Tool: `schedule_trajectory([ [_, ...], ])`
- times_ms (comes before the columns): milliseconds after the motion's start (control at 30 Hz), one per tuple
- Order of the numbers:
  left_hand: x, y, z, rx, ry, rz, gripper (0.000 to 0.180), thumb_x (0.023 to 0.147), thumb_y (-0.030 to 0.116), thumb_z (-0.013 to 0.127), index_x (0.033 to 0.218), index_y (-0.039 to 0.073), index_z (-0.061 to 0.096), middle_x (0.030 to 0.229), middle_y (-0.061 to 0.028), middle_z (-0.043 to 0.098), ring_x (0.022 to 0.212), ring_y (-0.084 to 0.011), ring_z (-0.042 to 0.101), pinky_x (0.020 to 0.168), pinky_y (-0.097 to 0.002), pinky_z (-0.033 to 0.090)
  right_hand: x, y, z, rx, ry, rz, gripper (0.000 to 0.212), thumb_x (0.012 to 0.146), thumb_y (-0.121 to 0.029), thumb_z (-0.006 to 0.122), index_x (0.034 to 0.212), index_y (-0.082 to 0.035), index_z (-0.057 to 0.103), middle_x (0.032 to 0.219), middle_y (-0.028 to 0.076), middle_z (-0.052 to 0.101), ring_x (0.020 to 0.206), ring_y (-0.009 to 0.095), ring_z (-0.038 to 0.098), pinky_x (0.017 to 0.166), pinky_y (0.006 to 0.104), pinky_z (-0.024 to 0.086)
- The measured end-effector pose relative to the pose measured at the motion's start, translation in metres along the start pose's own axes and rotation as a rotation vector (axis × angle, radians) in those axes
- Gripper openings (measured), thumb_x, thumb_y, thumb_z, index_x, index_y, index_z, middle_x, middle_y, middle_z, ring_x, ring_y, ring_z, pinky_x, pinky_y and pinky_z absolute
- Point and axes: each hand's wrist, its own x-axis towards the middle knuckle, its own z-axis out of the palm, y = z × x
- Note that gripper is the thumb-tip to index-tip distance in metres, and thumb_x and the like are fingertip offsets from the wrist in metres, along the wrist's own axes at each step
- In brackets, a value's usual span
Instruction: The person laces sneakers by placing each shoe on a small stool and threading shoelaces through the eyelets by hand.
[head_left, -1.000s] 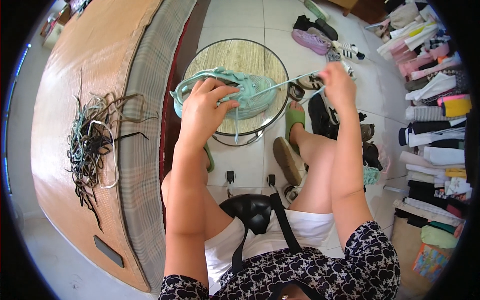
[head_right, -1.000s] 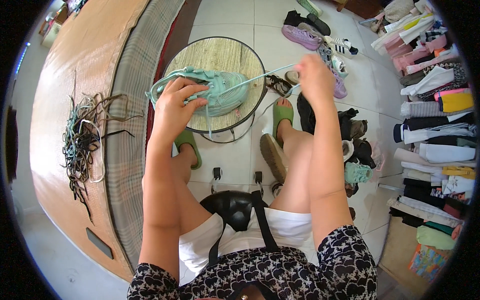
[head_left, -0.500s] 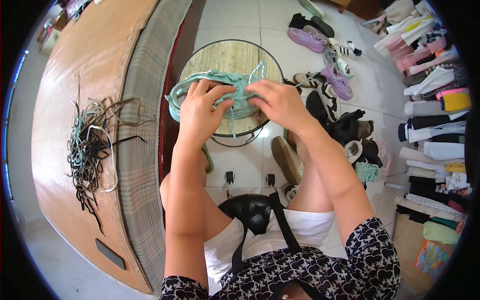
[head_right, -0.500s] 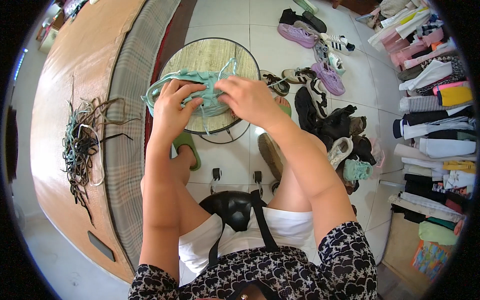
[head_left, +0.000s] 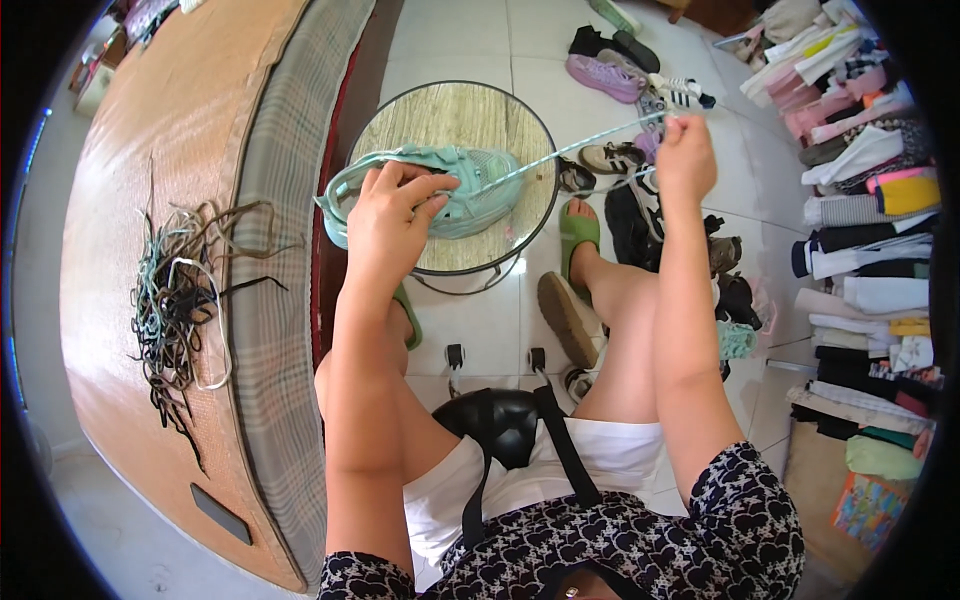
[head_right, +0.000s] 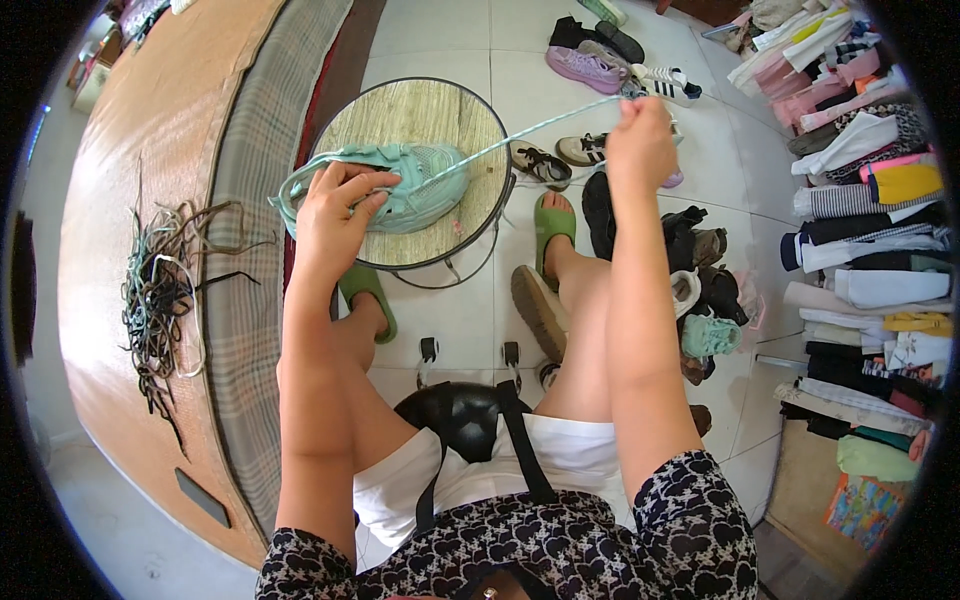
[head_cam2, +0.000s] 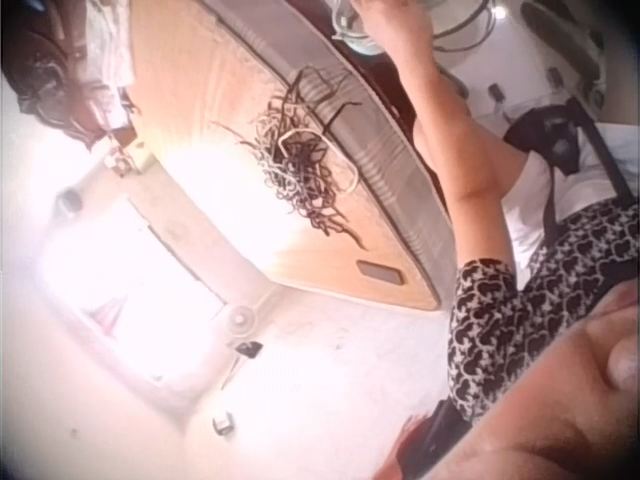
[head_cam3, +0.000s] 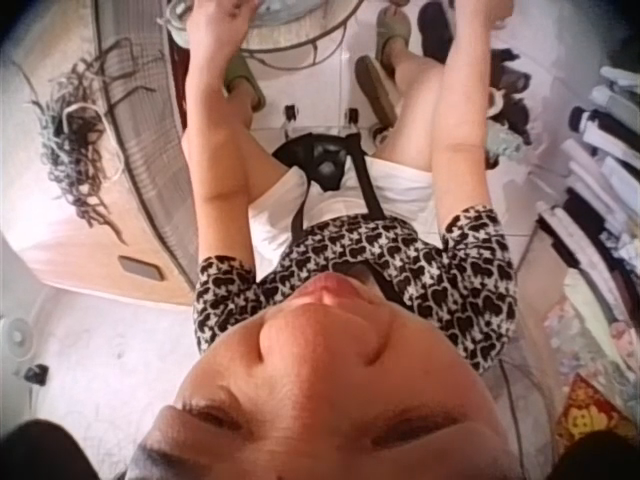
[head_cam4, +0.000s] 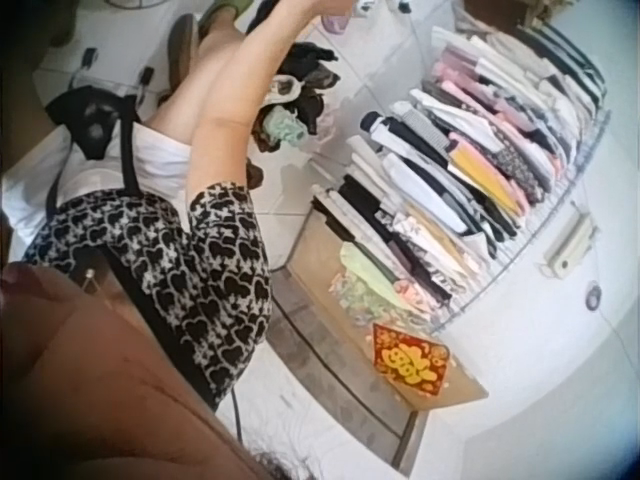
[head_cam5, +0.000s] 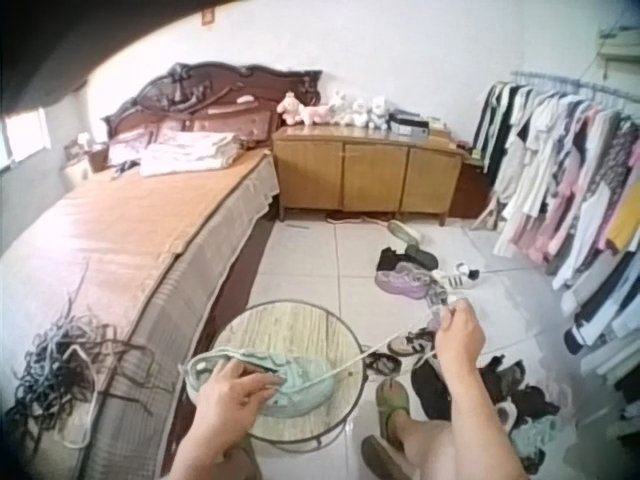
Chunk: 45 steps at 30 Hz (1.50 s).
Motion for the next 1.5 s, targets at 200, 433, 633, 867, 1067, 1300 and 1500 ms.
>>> schedule_trajectory([
  [200, -0.003, -0.006, 0.000, -0.012, 0.052, 0.065, 0.026, 0.078, 0.012, 0.075, 0.104, 0.018, 0.076, 0.106, -0.0026, 0.063, 0.101, -0.0244, 0.059, 0.085, -0.0376, 0.051, -0.060, -0.086, -0.017, 0.747, -0.351, -0.387, 0.016, 0.090, -0.020, 0.069, 0.093, -0.008, 0.059, 0.086, 0.010, 0.063, 0.071, 0.030, 0.064, 0.064, 0.0379, 0.052],
  [433, -0.003, 0.000, 0.012, 0.044, 0.133, 0.062, 0.021, 0.074, 0.013, 0.079, 0.094, 0.013, 0.074, 0.108, -0.0030, 0.063, 0.103, -0.0248, 0.060, 0.082, -0.0376, 0.051, -0.094, -0.115, -0.010, 0.561, -0.535, -0.823, 0.019, 0.082, -0.018, 0.072, 0.088, -0.009, 0.057, 0.091, 0.006, 0.057, 0.082, 0.027, 0.066, 0.066, 0.0408, 0.053],
  [633, -0.001, -0.001, 0.012, 0.006, 0.197, -0.026, 0.014, 0.072, 0.014, 0.080, 0.083, 0.012, 0.072, 0.100, -0.0003, 0.062, 0.096, -0.0235, 0.060, 0.078, -0.0380, 0.051, -0.052, -0.078, -0.013, 0.294, -0.398, -0.724, 0.010, 0.086, -0.015, 0.066, 0.089, -0.009, 0.058, 0.093, 0.008, 0.059, 0.084, 0.030, 0.064, 0.068, 0.0442, 0.053],
  [867, 0.000, -0.003, 0.011, -0.033, 0.156, 0.005, 0.015, 0.073, 0.012, 0.079, 0.084, 0.010, 0.069, 0.101, -0.0017, 0.062, 0.093, -0.0254, 0.060, 0.078, -0.0382, 0.050, -0.003, -0.015, -0.005, 0.045, -0.092, -0.162, 0.017, 0.092, -0.023, 0.065, 0.091, -0.009, 0.058, 0.093, 0.009, 0.060, 0.081, 0.035, 0.063, 0.067, 0.0457, 0.050],
  [1067, -0.002, -0.004, 0.008, -0.104, 0.115, 0.028, 0.018, 0.074, 0.009, 0.078, 0.088, 0.008, 0.065, 0.105, -0.0039, 0.062, 0.097, -0.0271, 0.060, 0.079, -0.0385, 0.050, -0.004, -0.030, -0.002, 0.395, 0.127, -0.171, 0.018, 0.090, -0.021, 0.070, 0.090, -0.006, 0.060, 0.088, 0.009, 0.060, 0.074, 0.031, 0.060, 0.063, 0.0420, 0.048],
  [1300, -0.009, 0.027, 0.019, 0.250, 0.478, 0.245, 0.041, 0.069, 0.011, 0.079, 0.108, 0.012, 0.066, 0.121, -0.0084, 0.060, 0.104, -0.0326, 0.060, 0.078, -0.0392, 0.051, -0.046, -0.080, -0.038, 1.377, -0.754, -0.091, 0.012, 0.097, -0.015, 0.065, 0.092, -0.006, 0.058, 0.082, -0.001, 0.058, 0.064, 0.008, 0.058, 0.058, 0.0216, 0.048],
  [1500, -0.031, 0.053, 0.021, -0.570, -0.064, -0.086, 0.046, 0.079, 0.009, 0.073, 0.123, 0.007, 0.059, 0.096, -0.0168, 0.069, 0.081, -0.0344, 0.068, 0.073, -0.0414, 0.054, -0.070, -0.104, -0.060, 1.744, -1.300, -0.223, 0.014, 0.090, -0.009, 0.071, 0.090, -0.005, 0.058, 0.092, 0.002, 0.053, 0.070, 0.010, 0.058, 0.056, 0.0224, 0.048],
])
